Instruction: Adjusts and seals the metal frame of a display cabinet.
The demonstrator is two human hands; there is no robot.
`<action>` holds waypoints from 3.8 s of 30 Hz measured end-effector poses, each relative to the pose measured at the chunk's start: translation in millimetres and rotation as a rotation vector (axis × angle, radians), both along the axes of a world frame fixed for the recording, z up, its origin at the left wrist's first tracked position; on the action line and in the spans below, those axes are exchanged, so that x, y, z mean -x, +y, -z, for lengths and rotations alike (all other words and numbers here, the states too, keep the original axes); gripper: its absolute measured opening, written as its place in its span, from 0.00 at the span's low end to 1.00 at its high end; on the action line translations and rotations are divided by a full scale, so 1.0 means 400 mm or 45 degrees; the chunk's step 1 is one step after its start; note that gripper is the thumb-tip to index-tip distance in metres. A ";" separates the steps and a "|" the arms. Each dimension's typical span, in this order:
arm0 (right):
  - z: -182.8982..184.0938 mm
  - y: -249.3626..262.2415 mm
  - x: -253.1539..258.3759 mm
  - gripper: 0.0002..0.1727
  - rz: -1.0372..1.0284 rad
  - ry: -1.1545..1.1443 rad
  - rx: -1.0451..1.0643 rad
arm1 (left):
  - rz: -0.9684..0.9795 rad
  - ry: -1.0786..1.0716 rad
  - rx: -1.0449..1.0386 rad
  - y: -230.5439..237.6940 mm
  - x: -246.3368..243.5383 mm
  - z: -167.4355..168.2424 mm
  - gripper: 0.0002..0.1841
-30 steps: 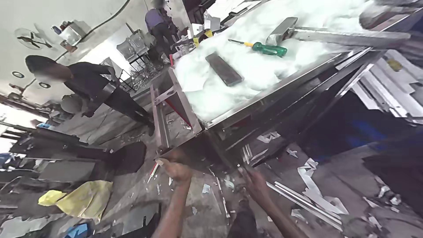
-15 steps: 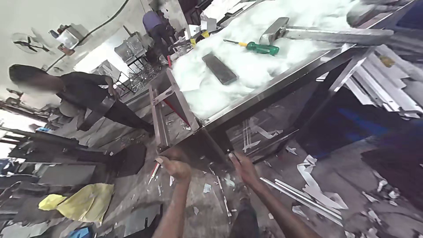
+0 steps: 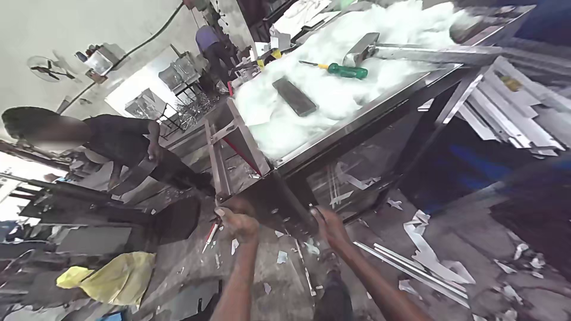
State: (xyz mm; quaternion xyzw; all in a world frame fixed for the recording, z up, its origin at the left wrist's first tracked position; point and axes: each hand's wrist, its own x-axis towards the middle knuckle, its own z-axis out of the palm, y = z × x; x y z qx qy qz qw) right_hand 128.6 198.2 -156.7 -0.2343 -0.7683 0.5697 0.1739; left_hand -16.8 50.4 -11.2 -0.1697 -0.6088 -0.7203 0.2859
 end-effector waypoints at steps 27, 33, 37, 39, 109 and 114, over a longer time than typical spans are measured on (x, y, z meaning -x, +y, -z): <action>0.007 0.004 0.033 0.16 0.067 0.046 0.157 | 0.112 0.034 -0.037 -0.002 0.002 0.002 0.37; 0.007 0.007 0.030 0.17 0.051 0.079 0.097 | 0.045 0.018 -0.005 -0.010 -0.001 0.023 0.43; -0.004 0.031 0.025 0.17 -0.018 0.038 0.067 | 0.018 0.018 -0.042 0.003 0.001 0.016 0.35; -0.001 0.037 0.020 0.17 -0.023 0.022 0.042 | 0.048 0.013 -0.040 -0.003 0.005 0.028 0.37; -0.903 0.258 0.242 0.15 0.160 0.570 -1.296 | 0.372 -0.176 -0.211 -0.027 0.003 0.027 0.37; -0.703 0.169 -0.017 0.14 0.354 0.667 -0.760 | 0.304 -0.110 -0.142 -0.026 0.006 0.026 0.40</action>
